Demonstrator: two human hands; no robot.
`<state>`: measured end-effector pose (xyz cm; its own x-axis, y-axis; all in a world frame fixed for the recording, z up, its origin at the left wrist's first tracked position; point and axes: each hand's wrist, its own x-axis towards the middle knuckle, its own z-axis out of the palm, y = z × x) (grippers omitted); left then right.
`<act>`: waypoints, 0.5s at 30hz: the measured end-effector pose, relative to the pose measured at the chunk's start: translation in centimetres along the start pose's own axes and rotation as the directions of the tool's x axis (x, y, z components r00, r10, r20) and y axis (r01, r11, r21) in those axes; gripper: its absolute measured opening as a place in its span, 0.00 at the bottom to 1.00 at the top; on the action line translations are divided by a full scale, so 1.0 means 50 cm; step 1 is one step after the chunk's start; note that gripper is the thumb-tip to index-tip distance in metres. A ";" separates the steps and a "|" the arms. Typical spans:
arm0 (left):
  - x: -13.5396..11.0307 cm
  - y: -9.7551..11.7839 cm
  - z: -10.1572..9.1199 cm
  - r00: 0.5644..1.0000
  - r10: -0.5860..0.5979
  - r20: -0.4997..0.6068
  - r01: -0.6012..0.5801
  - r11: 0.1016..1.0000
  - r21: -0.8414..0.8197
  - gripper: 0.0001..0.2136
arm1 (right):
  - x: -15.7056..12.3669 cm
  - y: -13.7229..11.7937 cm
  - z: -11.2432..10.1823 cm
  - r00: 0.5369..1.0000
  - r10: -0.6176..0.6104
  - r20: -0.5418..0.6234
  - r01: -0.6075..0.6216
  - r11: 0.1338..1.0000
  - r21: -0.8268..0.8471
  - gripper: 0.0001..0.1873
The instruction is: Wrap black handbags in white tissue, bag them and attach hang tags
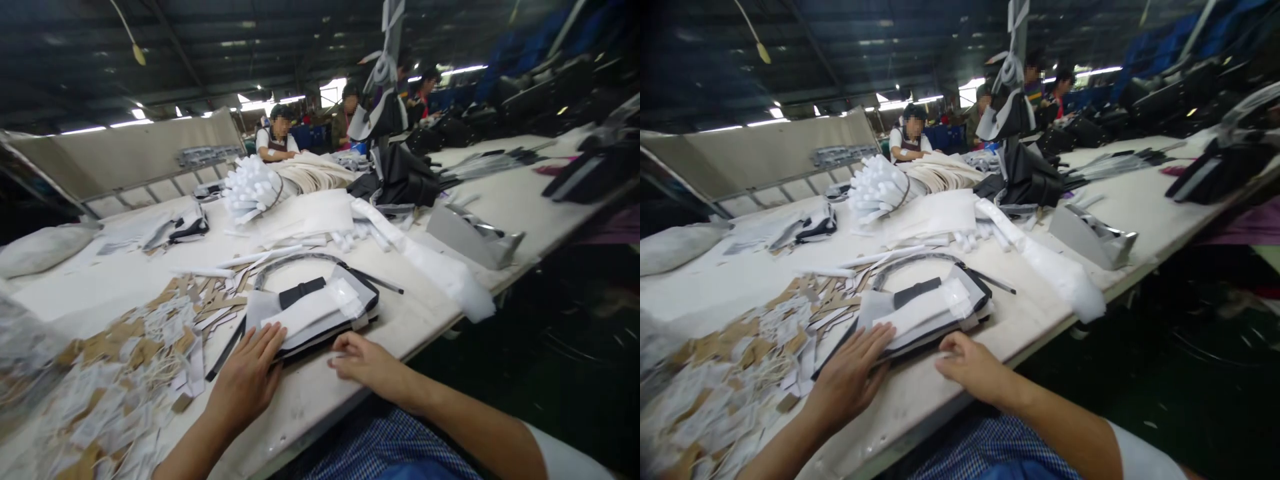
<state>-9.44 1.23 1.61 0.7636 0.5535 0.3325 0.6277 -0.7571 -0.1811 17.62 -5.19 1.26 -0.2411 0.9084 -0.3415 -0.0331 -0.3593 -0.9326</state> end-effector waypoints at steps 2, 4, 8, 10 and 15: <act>0.004 -0.001 0.002 0.999 0.017 -0.033 -0.016 1.000 0.018 0.25 | 0.004 -0.003 0.024 0.999 -0.033 -0.015 0.035 0.980 0.196 0.20; 0.007 -0.002 0.005 0.998 0.023 -0.063 -0.020 0.999 0.037 0.27 | 0.005 -0.004 0.049 0.996 -0.063 -0.059 0.079 0.939 0.336 0.17; 0.008 0.002 0.018 0.992 -0.036 -0.123 0.045 0.996 0.071 0.36 | 0.013 -0.002 0.088 0.977 -0.127 -0.169 0.193 0.868 0.458 0.17; 0.006 0.008 0.027 0.984 -0.112 -0.138 0.122 0.991 0.061 0.37 | 0.022 -0.005 0.098 0.968 -0.169 -0.183 0.238 0.846 0.478 0.18; -0.006 0.031 0.049 0.934 -0.303 -0.190 0.321 0.944 0.071 0.30 | 0.047 -0.009 0.074 0.950 -0.286 -0.123 0.312 0.875 0.369 0.18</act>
<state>-8.35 0.74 -1.03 0.4941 0.6800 0.5417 0.8486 -0.5127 -0.1304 13.46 -3.70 1.30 -0.0999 0.9924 -0.0717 -0.4622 -0.1101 -0.8799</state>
